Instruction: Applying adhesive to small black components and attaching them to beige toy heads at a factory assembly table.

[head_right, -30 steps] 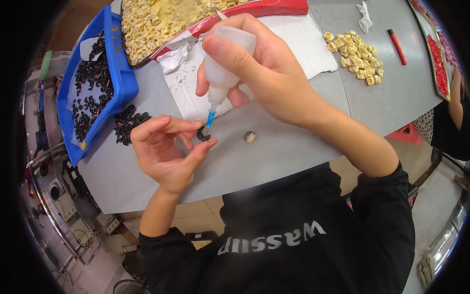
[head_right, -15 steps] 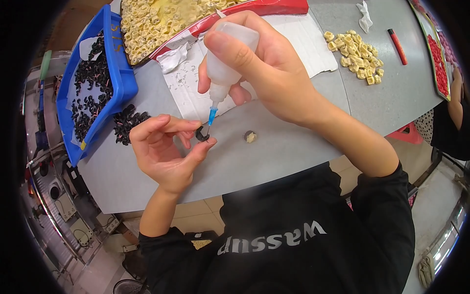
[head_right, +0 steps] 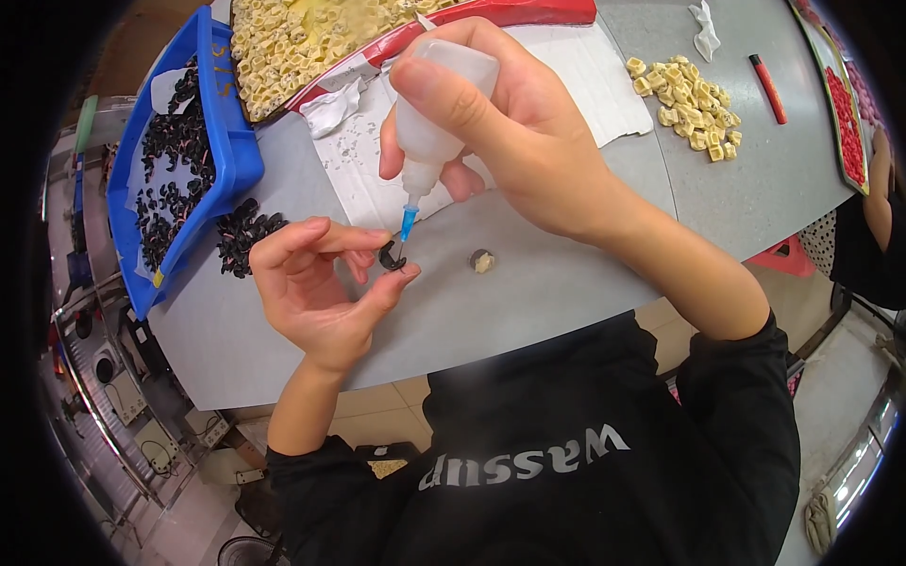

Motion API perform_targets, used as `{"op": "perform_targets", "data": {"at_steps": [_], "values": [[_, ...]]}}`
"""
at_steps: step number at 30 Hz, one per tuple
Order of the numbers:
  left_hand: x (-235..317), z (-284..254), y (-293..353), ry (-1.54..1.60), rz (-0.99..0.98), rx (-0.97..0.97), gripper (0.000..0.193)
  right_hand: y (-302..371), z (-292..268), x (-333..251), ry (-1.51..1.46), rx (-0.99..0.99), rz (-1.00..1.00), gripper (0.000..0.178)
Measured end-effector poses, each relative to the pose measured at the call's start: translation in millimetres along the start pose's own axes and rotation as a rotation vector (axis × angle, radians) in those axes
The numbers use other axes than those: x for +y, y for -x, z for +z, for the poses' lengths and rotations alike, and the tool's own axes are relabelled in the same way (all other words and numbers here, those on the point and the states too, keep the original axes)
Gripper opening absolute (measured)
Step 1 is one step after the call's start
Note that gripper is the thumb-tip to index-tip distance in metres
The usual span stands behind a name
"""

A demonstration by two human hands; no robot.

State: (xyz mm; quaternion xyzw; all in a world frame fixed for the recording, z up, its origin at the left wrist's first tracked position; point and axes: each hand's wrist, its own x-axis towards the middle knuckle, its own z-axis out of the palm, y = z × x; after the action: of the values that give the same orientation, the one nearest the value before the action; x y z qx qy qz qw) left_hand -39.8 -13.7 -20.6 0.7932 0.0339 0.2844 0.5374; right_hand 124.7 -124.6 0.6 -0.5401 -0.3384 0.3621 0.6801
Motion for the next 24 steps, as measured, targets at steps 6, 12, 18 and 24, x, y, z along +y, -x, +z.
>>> {"op": "perform_targets", "data": {"at_steps": [6,12,18,24], "values": [[0,0,0,-0.005,0.003,-0.004,0.066,0,0,0,-0.005,-0.01,0.006,0.031],[-1,3,-3,0.033,0.041,0.02,0.06,1,1,2,0.01,0.006,-0.009,0.032],[-2,2,-1,0.015,0.021,0.026,0.061,3,-8,-21,-0.043,-0.05,0.094,0.027],[-2,2,-1,0.011,0.019,0.027,0.062,5,-7,-22,-0.027,0.025,0.15,0.026]]}}
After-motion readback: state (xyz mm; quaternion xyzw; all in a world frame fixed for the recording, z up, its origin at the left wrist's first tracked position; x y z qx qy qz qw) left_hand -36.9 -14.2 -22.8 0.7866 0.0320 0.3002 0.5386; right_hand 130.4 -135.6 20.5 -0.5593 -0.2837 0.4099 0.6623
